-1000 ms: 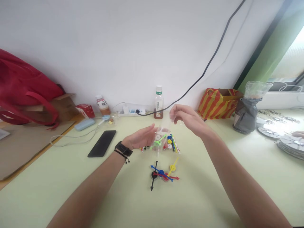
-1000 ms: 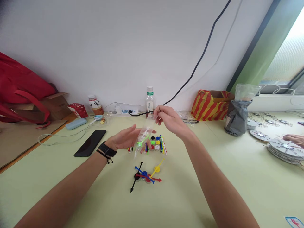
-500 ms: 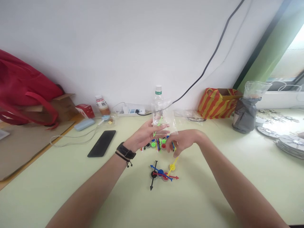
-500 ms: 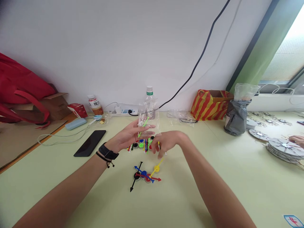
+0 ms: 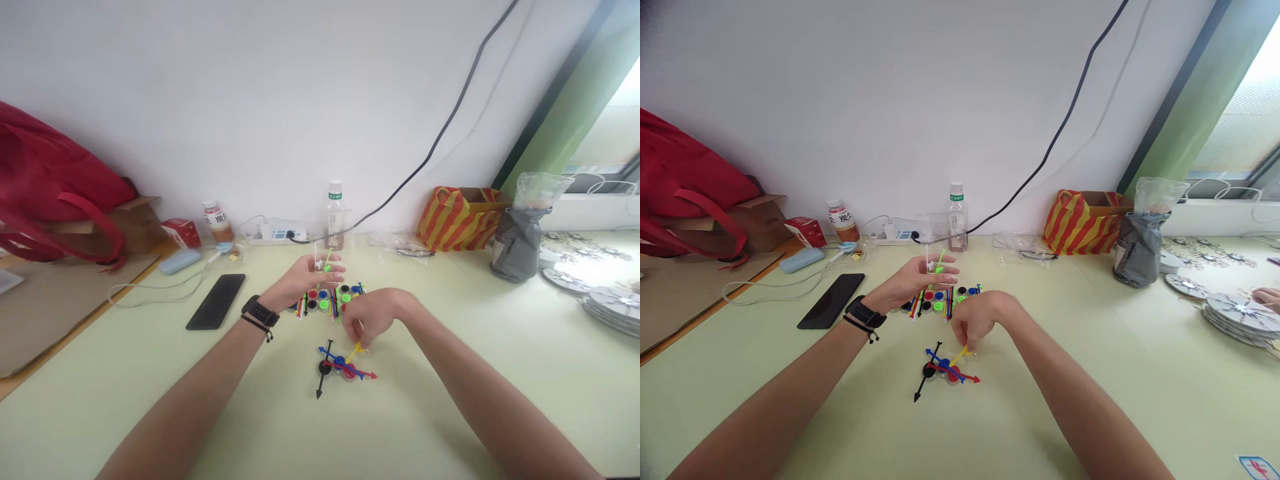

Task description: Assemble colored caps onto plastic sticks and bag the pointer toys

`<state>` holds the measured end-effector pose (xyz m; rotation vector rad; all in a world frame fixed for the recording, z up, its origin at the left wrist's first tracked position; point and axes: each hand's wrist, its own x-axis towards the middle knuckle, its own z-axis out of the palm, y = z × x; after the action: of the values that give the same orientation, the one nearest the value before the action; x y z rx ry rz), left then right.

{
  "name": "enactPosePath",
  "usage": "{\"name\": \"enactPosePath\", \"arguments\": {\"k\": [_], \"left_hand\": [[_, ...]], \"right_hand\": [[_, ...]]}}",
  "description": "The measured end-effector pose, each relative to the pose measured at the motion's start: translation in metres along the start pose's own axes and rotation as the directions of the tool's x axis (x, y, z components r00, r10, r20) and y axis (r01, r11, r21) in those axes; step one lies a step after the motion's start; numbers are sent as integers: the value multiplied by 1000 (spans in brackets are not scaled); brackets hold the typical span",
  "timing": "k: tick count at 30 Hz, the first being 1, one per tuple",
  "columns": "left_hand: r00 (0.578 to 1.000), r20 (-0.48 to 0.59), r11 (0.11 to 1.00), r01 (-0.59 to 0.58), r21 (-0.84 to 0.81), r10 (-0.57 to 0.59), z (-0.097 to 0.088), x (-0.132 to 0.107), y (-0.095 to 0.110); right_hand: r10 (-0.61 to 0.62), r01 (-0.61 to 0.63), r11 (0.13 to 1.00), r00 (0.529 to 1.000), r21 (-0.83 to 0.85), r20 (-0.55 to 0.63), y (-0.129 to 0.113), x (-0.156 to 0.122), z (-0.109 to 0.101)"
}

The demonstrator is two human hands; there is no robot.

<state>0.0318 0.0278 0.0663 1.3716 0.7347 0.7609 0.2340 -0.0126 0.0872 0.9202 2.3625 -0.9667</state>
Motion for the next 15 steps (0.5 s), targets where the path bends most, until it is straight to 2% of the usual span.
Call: {"name": "enactPosePath", "arguments": {"k": [7, 11, 13, 15], "left_hand": [[999, 45, 980, -27, 198, 18, -11, 1, -5], [998, 53, 947, -61, 314, 47, -14, 3, -9], [998, 53, 920, -63, 387, 46, -14, 3, -8], [998, 62, 881, -58, 469, 33, -15, 2, -6]], "right_hand": [[37, -33, 997, 998, 75, -50, 7, -16, -6], [-73, 95, 984, 987, 154, -141, 10, -36, -12], [-167, 205, 969, 955, 140, -245, 8, -51, -16], [-226, 284, 955, 885, 89, -406, 4, -67, -20]]}}
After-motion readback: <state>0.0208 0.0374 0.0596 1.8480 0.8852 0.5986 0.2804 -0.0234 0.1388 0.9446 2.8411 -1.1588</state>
